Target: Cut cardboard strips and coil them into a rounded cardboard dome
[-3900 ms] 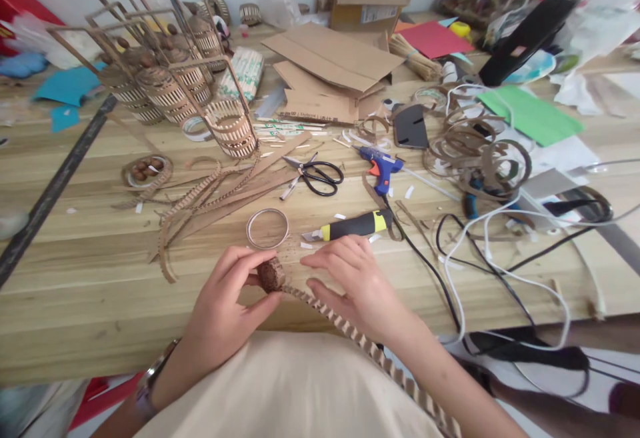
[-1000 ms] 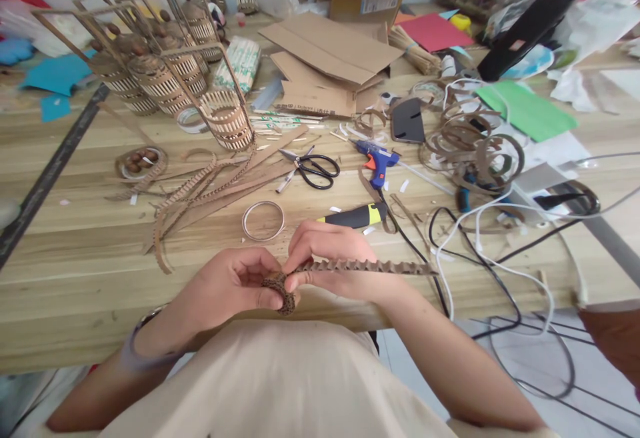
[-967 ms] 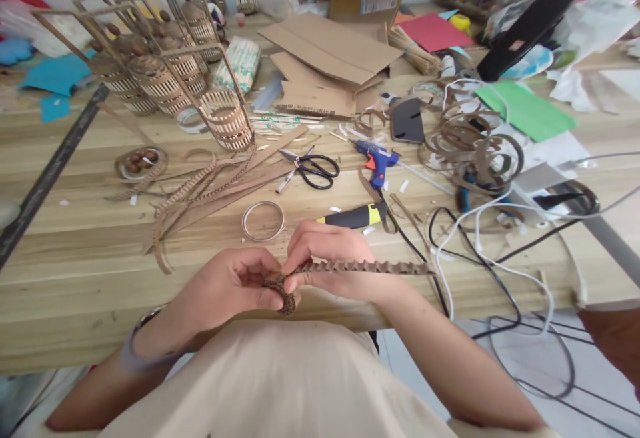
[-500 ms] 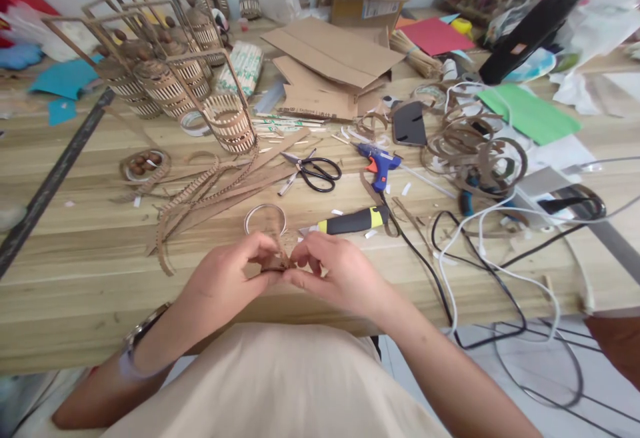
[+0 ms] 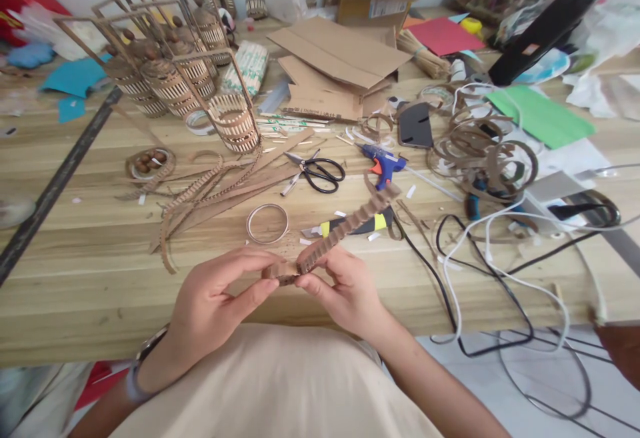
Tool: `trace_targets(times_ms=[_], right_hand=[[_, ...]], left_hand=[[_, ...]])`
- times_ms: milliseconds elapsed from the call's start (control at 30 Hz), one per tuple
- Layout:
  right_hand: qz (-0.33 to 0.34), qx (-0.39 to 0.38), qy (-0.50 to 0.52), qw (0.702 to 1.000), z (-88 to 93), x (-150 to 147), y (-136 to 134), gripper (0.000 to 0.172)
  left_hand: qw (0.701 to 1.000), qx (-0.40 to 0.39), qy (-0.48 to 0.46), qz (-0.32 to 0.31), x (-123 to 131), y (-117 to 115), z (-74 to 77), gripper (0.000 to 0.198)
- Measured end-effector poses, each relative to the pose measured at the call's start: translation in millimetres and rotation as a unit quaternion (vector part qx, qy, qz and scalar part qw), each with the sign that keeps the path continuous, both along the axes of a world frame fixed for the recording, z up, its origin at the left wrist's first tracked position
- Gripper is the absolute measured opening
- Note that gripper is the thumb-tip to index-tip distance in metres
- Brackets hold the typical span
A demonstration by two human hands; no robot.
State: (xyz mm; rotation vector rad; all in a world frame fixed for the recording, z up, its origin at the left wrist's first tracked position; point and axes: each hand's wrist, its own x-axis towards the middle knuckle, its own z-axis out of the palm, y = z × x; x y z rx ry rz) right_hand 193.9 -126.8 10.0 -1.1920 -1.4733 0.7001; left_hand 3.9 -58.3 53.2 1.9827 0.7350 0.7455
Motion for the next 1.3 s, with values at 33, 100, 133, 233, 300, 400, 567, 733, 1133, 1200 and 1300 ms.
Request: trace_targets(times_ms=[33,100,133,233,300,400,567,733,1133,1200,1300], right_hand=[[0.004,0.008,-0.005,1.000,-0.1,0,0,0.027],[0.011,0.010,-0.019,1.000,0.4,0,1,0.026],[0.008,0.009,-0.029,0.999,1.1,1,1,0.024],[-0.016,0.013,-0.073,0.997,4.6,4,1,0.009],[-0.021,0.018,-0.088,0.996,7.5,5,1,0.005],[-0.016,0.002,-0.055,0.998,9.4,3,1,0.002],[-0.038,-0.042,0.052,0.997,4.9,-6,2,0.014],[-0.064,-0.029,0.032,0.997,4.1,-1,0,0.008],[0.007,0.028,-0.177,0.984,21.9,10,1,0.019],[0.024,0.022,-0.204,0.978,24.5,9,0,0.021],[0.039,0.025,-0.263,0.964,25.4,8,0,0.025]], left_hand=[[1.000,0.006,0.000,-0.003,0,0,0.5,0.010],[1.000,0.021,0.002,-0.005,0,1,1.3,0.010],[0.999,0.032,0.005,-0.004,1,1,1.6,0.010],[0.997,0.070,0.014,0.002,2,2,1.8,0.011],[0.996,0.082,0.021,0.004,2,2,1.0,0.011],[0.998,0.058,0.024,0.014,1,2,-1.8,0.009],[0.999,0.017,0.034,0.034,1,3,-8.2,0.015],[0.995,0.076,0.058,0.018,0,6,-11.1,0.014],[0.972,0.201,0.117,-0.028,-4,6,-11.5,0.019],[0.969,0.200,0.136,-0.041,-4,5,-10.5,0.022],[0.963,0.207,0.165,-0.058,-2,4,-8.2,0.027]])
